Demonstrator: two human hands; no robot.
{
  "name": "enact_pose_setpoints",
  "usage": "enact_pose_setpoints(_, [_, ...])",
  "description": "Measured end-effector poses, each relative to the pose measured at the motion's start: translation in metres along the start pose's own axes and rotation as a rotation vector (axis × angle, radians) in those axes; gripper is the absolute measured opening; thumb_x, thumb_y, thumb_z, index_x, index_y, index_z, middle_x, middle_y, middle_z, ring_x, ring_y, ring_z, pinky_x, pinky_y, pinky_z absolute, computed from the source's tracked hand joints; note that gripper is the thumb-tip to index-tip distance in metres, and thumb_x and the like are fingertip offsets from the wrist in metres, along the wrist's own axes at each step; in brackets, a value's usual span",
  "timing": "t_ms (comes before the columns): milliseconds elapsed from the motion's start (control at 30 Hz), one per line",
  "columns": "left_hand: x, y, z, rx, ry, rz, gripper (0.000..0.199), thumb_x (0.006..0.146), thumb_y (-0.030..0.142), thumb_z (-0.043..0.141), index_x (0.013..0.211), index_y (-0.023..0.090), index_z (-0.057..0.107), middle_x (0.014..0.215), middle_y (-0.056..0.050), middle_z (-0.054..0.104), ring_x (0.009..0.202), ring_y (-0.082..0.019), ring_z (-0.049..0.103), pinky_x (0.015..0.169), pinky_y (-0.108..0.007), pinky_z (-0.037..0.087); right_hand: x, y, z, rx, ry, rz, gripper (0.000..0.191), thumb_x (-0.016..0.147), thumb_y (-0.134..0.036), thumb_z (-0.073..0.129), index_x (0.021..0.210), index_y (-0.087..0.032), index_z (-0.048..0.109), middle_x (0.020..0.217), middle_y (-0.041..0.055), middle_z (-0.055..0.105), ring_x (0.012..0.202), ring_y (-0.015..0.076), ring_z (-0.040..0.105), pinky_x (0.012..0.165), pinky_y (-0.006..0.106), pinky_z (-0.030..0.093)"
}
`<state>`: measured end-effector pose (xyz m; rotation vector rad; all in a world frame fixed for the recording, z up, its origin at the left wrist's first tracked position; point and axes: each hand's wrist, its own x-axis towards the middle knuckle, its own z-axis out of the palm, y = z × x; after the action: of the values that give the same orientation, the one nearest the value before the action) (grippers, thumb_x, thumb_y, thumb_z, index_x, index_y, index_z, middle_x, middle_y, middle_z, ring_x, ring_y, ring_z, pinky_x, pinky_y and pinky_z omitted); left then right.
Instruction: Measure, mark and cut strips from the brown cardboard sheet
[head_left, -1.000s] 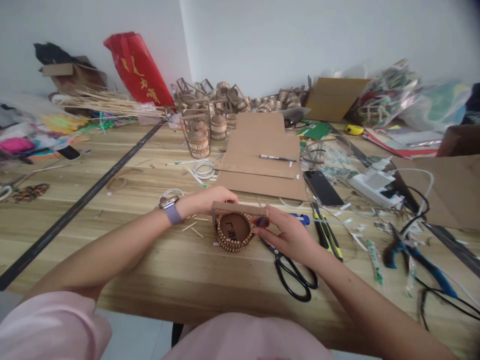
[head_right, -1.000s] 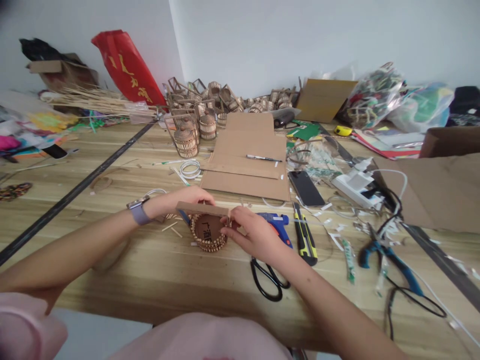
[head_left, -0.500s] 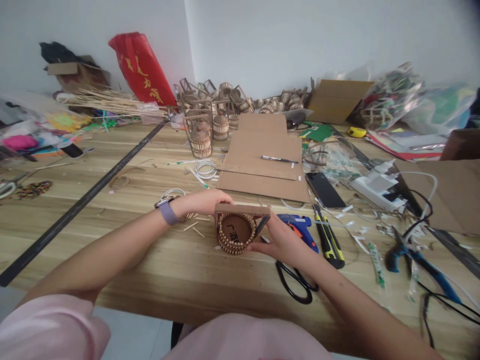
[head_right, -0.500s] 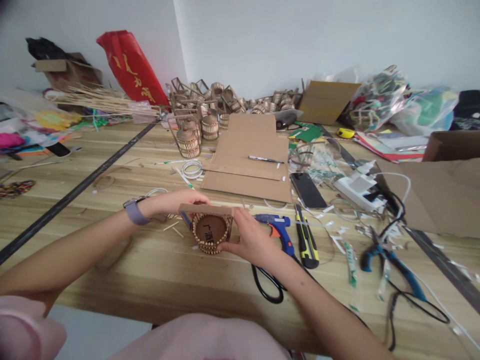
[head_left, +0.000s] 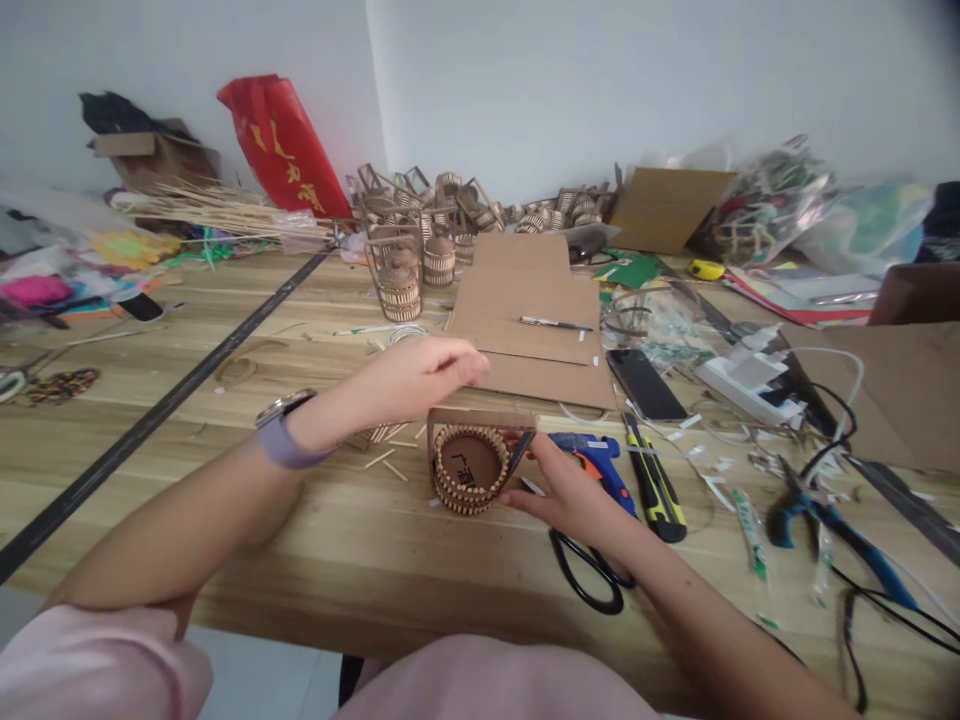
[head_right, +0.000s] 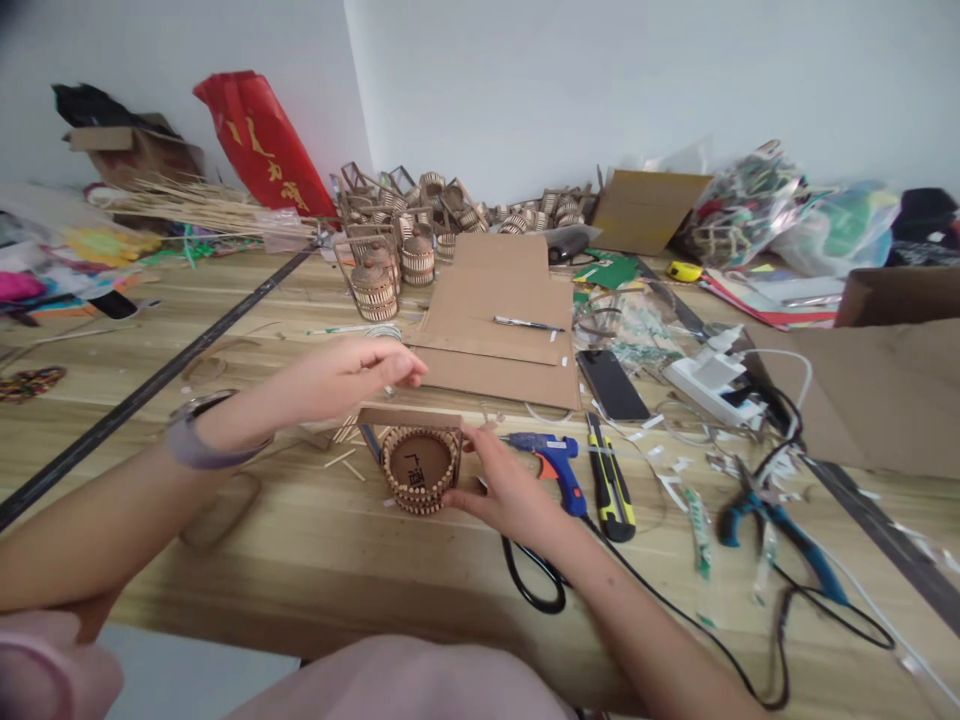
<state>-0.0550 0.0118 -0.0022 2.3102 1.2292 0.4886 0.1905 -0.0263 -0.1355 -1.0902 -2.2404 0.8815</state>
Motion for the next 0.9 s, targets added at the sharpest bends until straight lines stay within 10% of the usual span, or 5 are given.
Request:
enact_pose_setpoints(267, [-0.018,0.037,0.026,0.329,-0.071,0.099,0.02,0.098,0.033,0.053,0.098,0.018,0.066,0.092,-0.004,0.072,0.084,-0.02,0.064,0.069,-0.028,0.041,-0.004,-0.003,-0.012,0.021,0.041,-0.047,0.059,0.085,-0.034,0.067,0.138,-0.023,0.043,0.124,0.0116,0.06,0.112,0.0239,0.061,0.096,0.046,0.05])
enact_pose_setpoints(467, [-0.034,0.036,-0.011,0.284,-0.048,0.029,0.024,0.098,0.036,0.048,0.095,0.023,0.068,0.086,0.0,0.072,0.08,-0.018,0.064,0.068,-0.026,0.04,0.018,0.007,-0.038,-0.057,0.034,0.017,0.036,0.101,-0.038,0.038,0.124,-0.019,0.057,0.115,0.0113,0.071,0.103,0.0205,0.069,0.086,0.037,0.056])
enact_pose_setpoints(900, [-0.092,0.029,-0.024,0.171,-0.123,-0.115,0.019,0.095,0.034,0.051,0.09,0.026,0.067,0.083,0.002,0.071,0.076,-0.016,0.064,0.066,-0.025,0.04,0.227,-0.008,0.031,-0.626,-0.182,-0.108,0.03,0.095,-0.035,0.06,0.118,-0.016,0.062,0.123,0.0087,0.063,0.109,0.0229,0.062,0.094,0.047,0.052])
